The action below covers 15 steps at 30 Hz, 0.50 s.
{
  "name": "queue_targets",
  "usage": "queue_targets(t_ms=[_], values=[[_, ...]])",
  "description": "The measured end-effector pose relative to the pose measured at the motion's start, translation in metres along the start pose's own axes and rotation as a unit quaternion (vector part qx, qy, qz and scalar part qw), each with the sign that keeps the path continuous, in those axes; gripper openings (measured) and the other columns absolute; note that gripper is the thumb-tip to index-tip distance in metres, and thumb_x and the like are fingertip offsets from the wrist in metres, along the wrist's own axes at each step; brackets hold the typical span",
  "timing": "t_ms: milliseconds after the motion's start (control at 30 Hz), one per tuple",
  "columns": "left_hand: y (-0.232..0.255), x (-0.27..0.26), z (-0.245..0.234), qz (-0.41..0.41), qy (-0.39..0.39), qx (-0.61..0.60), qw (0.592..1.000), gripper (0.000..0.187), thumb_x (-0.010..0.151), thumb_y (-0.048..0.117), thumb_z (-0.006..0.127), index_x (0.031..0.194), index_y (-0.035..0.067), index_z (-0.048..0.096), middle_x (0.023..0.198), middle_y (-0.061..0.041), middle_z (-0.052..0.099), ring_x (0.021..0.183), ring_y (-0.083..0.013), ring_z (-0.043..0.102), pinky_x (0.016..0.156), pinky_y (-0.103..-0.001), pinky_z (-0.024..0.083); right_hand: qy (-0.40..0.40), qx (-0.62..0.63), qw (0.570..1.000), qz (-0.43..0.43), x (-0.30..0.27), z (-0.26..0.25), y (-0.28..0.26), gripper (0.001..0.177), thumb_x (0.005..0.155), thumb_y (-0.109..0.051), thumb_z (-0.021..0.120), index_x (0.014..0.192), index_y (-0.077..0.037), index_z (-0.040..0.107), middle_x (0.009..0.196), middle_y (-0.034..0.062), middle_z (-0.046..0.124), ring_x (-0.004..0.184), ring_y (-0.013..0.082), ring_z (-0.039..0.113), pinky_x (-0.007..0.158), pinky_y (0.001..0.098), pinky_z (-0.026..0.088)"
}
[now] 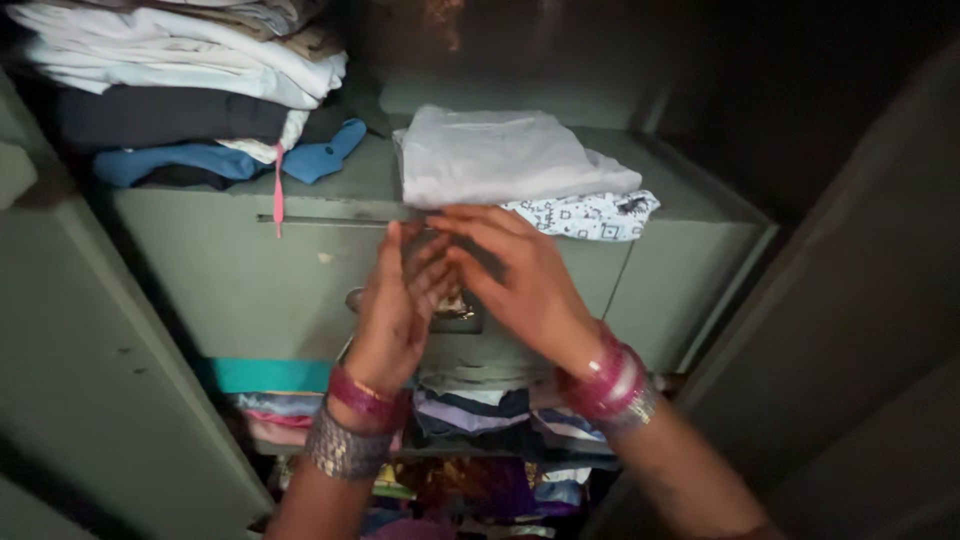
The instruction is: The person takes various items of folded clothing from a wardrobe and places them one by one into an open duffel bag on a nearby surface.
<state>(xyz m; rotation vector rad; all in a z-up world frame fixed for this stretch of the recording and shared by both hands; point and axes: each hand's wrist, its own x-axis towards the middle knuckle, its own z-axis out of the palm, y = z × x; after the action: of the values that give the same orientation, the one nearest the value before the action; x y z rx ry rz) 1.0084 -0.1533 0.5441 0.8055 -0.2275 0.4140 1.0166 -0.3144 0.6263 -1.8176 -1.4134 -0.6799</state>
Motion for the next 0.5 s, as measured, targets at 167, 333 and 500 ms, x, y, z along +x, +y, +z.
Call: queue_targets(t_ms=[167,333,500], values=[[0.027,0.033,0.012,0.031,0.014,0.090,0.995,0.078,0.091,0.056,0.054,0.145,0.005,0.033,0.126,-0.020,0.058,0.110,-0.0255,0.068,0.095,-0.039,0.056,0.081,-0.105,0.990,0.044,-0.010,-0.040,0.028,0.030,0.094,-0.007,0.068,0.123,-0.011,0.073,0.128,0.0080,0.071,0.118,0.0267,0.067,0.103,0.0379,0.051],[0.047,0.072,0.013,0.007,-0.014,0.188,0.982,0.067,0.096,0.049,0.067,0.130,-0.007,0.056,0.104,-0.012,0.066,0.076,-0.0175,0.066,0.069,-0.032,0.061,0.076,-0.140,0.970,0.186,-0.001,-0.085,0.076,0.051,0.087,-0.017,0.077,0.136,-0.009,0.064,0.113,0.0144,0.063,0.091,0.0234,0.068,0.079,0.0354,0.056],[0.057,0.111,0.015,-0.120,0.011,0.264,0.957,0.053,0.094,0.046,0.061,0.121,0.000,0.058,0.094,-0.007,0.068,0.066,-0.0146,0.065,0.061,-0.029,0.059,0.044,-0.150,0.960,0.232,0.005,-0.079,0.098,0.083,0.074,-0.023,0.088,0.146,-0.010,0.051,0.113,0.0160,0.062,0.083,0.0246,0.068,0.075,0.0364,0.055]])
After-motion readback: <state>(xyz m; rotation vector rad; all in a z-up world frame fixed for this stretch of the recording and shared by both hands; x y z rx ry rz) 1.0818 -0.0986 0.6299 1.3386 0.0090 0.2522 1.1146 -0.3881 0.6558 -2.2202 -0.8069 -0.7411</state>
